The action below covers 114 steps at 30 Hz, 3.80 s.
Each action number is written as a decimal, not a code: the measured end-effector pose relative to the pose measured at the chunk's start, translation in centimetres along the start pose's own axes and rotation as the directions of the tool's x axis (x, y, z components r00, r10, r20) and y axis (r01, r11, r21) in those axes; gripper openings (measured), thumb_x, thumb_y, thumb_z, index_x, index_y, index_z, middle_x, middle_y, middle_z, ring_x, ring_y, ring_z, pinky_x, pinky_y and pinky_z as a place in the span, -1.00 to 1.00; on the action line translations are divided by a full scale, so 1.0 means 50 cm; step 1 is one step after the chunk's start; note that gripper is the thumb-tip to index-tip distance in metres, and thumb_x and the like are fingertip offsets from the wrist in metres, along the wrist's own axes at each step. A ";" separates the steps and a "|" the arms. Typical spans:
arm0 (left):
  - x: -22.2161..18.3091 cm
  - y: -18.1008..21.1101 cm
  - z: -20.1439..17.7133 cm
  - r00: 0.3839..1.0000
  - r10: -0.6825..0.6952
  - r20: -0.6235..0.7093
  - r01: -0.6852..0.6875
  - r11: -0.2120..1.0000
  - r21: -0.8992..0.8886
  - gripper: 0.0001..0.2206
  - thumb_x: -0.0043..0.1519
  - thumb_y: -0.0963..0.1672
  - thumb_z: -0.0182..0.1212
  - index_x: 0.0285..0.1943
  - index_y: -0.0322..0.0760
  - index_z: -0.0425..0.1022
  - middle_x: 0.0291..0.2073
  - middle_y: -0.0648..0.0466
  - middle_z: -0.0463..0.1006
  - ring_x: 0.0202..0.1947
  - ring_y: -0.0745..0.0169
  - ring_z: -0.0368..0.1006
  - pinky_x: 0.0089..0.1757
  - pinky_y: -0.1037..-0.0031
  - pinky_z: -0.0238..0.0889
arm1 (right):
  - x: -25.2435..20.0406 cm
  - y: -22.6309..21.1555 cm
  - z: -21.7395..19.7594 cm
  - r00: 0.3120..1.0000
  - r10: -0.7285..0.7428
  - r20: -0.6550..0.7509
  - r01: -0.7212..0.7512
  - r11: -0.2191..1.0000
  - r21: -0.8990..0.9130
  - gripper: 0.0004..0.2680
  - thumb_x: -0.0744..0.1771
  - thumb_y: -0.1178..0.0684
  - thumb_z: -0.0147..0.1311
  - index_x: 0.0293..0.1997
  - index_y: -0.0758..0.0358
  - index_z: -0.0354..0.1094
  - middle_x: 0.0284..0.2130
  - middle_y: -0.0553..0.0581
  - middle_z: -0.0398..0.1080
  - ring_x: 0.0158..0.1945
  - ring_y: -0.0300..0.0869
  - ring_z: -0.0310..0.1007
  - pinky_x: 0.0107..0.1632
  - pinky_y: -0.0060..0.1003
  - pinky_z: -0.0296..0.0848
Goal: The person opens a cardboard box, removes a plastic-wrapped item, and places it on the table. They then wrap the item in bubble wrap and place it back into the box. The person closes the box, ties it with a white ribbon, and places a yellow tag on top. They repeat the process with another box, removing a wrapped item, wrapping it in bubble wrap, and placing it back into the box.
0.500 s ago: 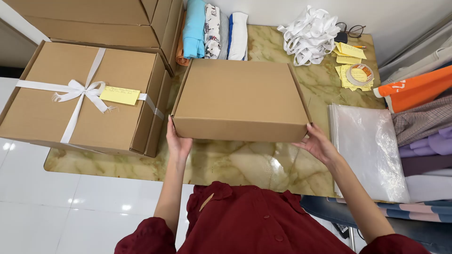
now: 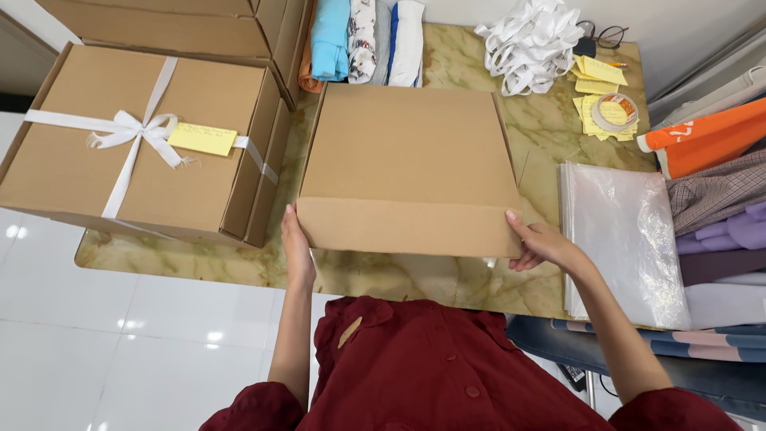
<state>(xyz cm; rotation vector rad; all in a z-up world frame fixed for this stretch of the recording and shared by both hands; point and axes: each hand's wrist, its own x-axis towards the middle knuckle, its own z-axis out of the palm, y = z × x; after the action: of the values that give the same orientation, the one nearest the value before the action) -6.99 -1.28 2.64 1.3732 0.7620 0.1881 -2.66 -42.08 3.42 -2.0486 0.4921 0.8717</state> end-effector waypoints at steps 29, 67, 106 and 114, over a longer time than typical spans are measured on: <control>0.151 0.433 0.215 0.720 0.684 0.116 -0.657 0.726 -0.206 -0.60 0.41 0.04 -0.04 0.31 -0.15 0.45 0.31 -0.04 0.40 0.40 0.07 0.18 0.36 0.22 -0.08 | -0.002 -0.429 -0.297 0.670 -0.593 -0.447 0.732 0.629 0.262 -0.65 0.47 -0.16 -0.20 0.00 0.45 0.31 -0.33 0.45 0.51 -0.27 0.04 0.62 -0.24 -0.22 0.55; 0.450 0.448 0.375 0.803 0.439 0.402 -0.512 0.854 0.090 -0.43 0.38 0.06 0.09 0.48 -0.31 0.19 0.39 -0.25 0.22 0.43 -0.21 0.10 0.28 -0.06 0.07 | 0.122 -0.545 -0.295 0.269 -0.769 -0.580 0.920 0.384 -0.082 -0.86 0.43 0.11 0.03 0.06 0.28 0.44 -0.19 0.24 0.53 -0.03 -0.08 0.52 0.00 -0.24 0.45; 0.305 -0.276 0.321 0.697 0.114 0.708 -0.716 0.059 0.695 -0.52 0.32 -0.04 0.17 0.42 -0.06 0.17 0.51 -0.11 -0.11 0.53 -0.16 -0.15 0.32 -0.29 -0.16 | 0.368 -0.013 0.032 0.710 -0.446 -0.545 0.387 0.894 -0.227 -0.73 0.37 0.32 -0.10 0.14 0.18 0.44 -0.03 0.41 0.40 0.05 0.30 0.45 0.08 0.18 0.40; 0.391 -0.230 0.401 0.595 0.353 0.722 -0.744 -0.096 0.661 -0.77 0.29 -0.18 0.16 0.08 0.06 0.46 -0.26 0.17 0.68 -0.23 0.14 0.66 -0.18 0.13 0.54 | 0.369 -0.032 0.022 0.815 -0.343 -0.468 0.449 0.884 0.133 -0.62 0.38 0.34 -0.20 0.31 0.05 0.34 0.28 0.50 0.18 0.38 0.38 0.11 0.32 0.26 0.14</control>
<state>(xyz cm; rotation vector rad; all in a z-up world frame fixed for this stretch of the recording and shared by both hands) 15.98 -9.52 -15.30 2.9203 -0.2865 0.1263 10.45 -40.80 -9.66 -2.0115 0.3546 0.0887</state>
